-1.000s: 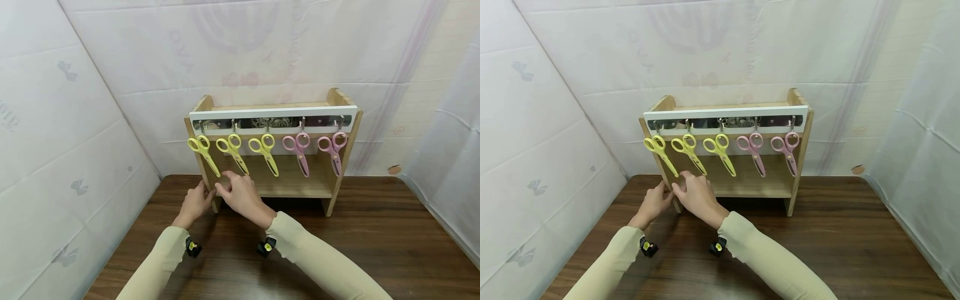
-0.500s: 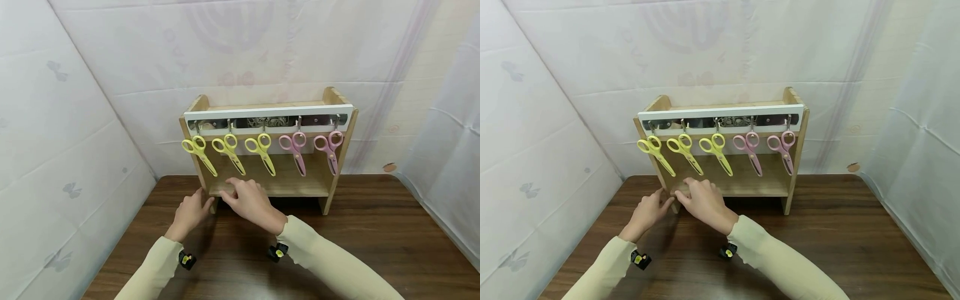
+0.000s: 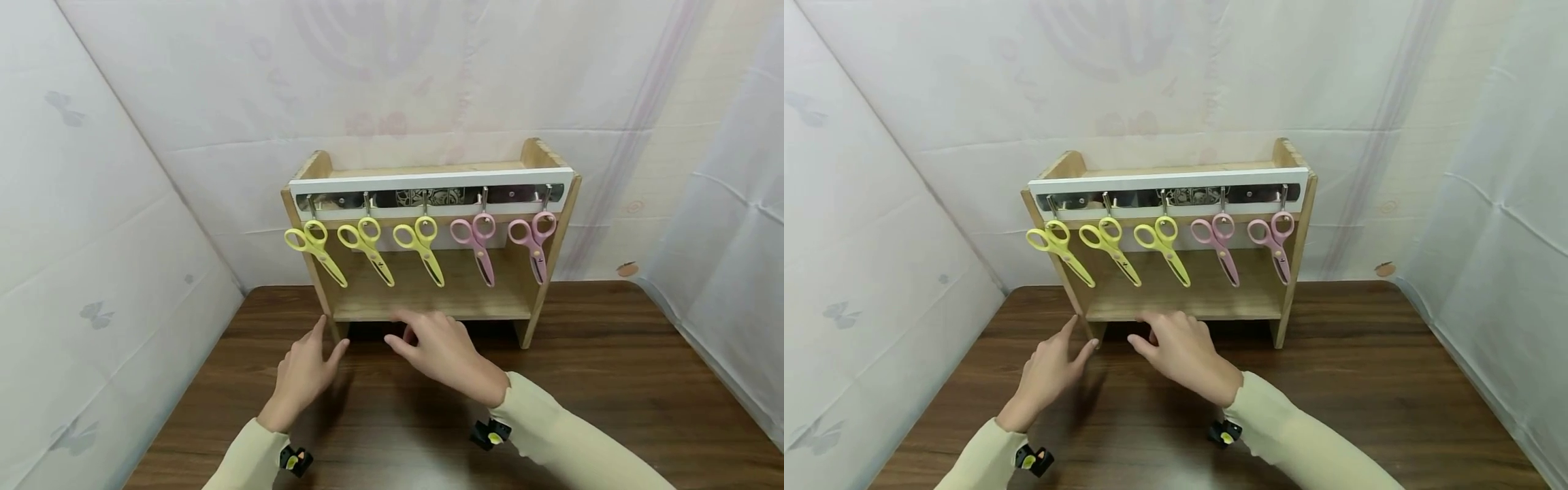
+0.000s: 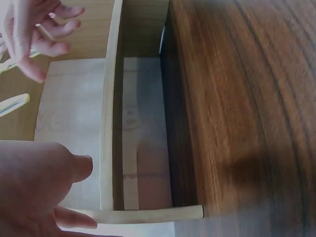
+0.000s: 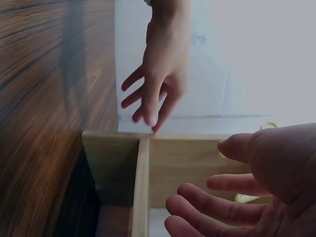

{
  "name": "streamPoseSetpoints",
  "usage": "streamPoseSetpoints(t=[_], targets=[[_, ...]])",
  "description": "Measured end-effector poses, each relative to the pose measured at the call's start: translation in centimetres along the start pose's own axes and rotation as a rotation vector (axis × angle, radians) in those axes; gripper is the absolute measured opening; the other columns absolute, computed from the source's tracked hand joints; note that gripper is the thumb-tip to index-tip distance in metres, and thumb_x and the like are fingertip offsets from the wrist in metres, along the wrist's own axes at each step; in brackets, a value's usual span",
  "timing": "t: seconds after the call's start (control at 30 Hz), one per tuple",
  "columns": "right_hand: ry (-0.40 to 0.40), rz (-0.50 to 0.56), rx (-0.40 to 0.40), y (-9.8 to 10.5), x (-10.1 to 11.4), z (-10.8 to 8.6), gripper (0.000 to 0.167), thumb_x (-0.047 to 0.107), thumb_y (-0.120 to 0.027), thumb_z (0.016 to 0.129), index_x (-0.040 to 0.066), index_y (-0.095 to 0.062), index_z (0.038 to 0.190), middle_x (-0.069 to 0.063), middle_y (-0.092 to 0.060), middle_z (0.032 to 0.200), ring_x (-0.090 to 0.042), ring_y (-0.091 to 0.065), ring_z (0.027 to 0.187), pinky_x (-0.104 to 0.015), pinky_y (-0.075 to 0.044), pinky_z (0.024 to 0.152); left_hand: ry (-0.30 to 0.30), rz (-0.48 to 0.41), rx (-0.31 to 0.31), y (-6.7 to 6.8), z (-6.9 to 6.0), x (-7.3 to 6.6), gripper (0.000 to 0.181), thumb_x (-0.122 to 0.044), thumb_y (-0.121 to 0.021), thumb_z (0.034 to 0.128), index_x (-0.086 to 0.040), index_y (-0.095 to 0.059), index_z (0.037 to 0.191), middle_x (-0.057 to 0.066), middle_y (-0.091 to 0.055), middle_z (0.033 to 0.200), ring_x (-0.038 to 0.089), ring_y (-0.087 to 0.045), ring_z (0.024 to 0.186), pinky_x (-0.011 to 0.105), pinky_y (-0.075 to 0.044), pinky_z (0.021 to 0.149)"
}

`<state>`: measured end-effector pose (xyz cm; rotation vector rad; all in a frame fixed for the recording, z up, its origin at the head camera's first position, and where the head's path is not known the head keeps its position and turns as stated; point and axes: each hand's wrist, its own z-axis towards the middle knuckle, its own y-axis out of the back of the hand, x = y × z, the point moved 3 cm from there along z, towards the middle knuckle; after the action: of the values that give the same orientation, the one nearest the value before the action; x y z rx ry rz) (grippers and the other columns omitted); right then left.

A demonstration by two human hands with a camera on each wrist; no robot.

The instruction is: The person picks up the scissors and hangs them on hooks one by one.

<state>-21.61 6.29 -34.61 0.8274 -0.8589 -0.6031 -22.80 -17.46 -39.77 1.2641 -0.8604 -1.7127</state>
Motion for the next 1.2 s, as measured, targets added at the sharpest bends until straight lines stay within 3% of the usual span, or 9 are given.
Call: streamPoseSetpoints(t=[0.1,0.23,0.43,0.63,0.77,0.93,1.03,1.2], targets=[[0.001,-0.022,0.000,0.4,-1.0,-0.9,0.030,0.041,-0.072,0.098,0.022,-0.074,0.122,0.016,-0.064,0.073,0.002,-0.050,0.054,-0.024,-0.044,0.048,-0.027,-0.033,-0.025,0.0,-0.4,-0.1,0.071,-0.043,-0.067,0.1005,-0.003,-0.044,0.155,0.026,-0.060,0.139,0.044,-0.071,0.091,0.047,-0.054,0.050],[-0.003,-0.035,-0.016,1.0,-2.7,-2.3,0.031,0.039,-0.074,0.096,0.022,-0.074,0.122,0.013,-0.068,0.083,0.003,-0.051,0.058,-0.022,-0.044,0.051,-0.107,-0.060,-0.062,0.0,-1.0,-0.3,0.071,-0.042,-0.071,0.0978,-0.006,-0.046,0.154,0.028,-0.055,0.144,0.050,-0.065,0.110,0.057,-0.058,0.061],[0.021,-0.097,-0.120,2.4,-5.4,-4.3,0.034,0.041,-0.076,0.095,0.021,-0.074,0.122,0.004,-0.074,0.108,-0.012,-0.069,0.083,-0.031,-0.056,0.063,-0.214,-0.054,-0.104,0.1,-1.5,-0.6,0.077,-0.040,-0.077,0.0936,-0.012,-0.044,0.156,0.030,-0.044,0.152,0.056,-0.054,0.125,0.067,-0.056,0.072],[0.039,-0.170,-0.214,3.4,-7.9,-6.4,0.035,0.037,-0.081,0.090,0.019,-0.075,0.119,0.001,-0.070,0.109,-0.021,-0.069,0.098,-0.042,-0.059,0.069,-0.316,-0.038,-0.160,-0.1,-1.8,-0.2,0.082,-0.035,-0.084,0.0880,-0.009,-0.045,0.155,0.031,-0.039,0.155,0.055,-0.048,0.132,0.075,-0.043,0.098],[0.052,-0.194,-0.241,3.2,-9.1,-7.4,0.036,0.036,-0.083,0.089,0.018,-0.075,0.119,-0.001,-0.069,0.113,-0.022,-0.067,0.102,-0.042,-0.059,0.067,-0.339,-0.023,-0.168,-0.5,-2.0,0.2,0.083,-0.034,-0.086,0.0861,-0.008,-0.046,0.155,0.031,-0.038,0.155,0.056,-0.047,0.133,0.077,-0.037,0.103],[0.144,-0.242,-0.321,3.3,-10.2,-8.5,0.036,0.034,-0.080,0.089,0.014,-0.074,0.119,-0.005,-0.067,0.115,-0.026,-0.064,0.100,-0.043,-0.058,0.071,-0.364,-0.013,-0.187,-0.7,-2.1,0.4,0.084,-0.033,-0.086,0.0857,-0.008,-0.046,0.154,0.032,-0.036,0.157,0.057,-0.046,0.133,0.077,-0.036,0.104],[0.192,-0.287,-0.359,3.5,-10.9,-9.2,0.039,0.040,-0.072,0.096,0.011,-0.074,0.121,-0.010,-0.067,0.117,-0.030,-0.062,0.098,-0.048,-0.056,0.076,-0.388,-0.004,-0.209,-0.6,-2.0,0.5,0.084,-0.032,-0.087,0.0844,-0.007,-0.047,0.154,0.032,-0.035,0.157,0.055,-0.044,0.135,0.076,-0.036,0.104],[0.193,-0.370,-0.370,3.7,-12.3,-10.4,0.054,0.057,-0.053,0.103,0.012,-0.072,0.126,-0.016,-0.064,0.122,-0.039,-0.060,0.102,-0.055,-0.053,0.077,-0.402,0.015,-0.218,-0.8,-1.8,1.0,0.085,-0.035,-0.087,0.0836,-0.008,-0.047,0.154,0.031,-0.034,0.158,0.055,-0.039,0.139,0.076,-0.034,0.106]])
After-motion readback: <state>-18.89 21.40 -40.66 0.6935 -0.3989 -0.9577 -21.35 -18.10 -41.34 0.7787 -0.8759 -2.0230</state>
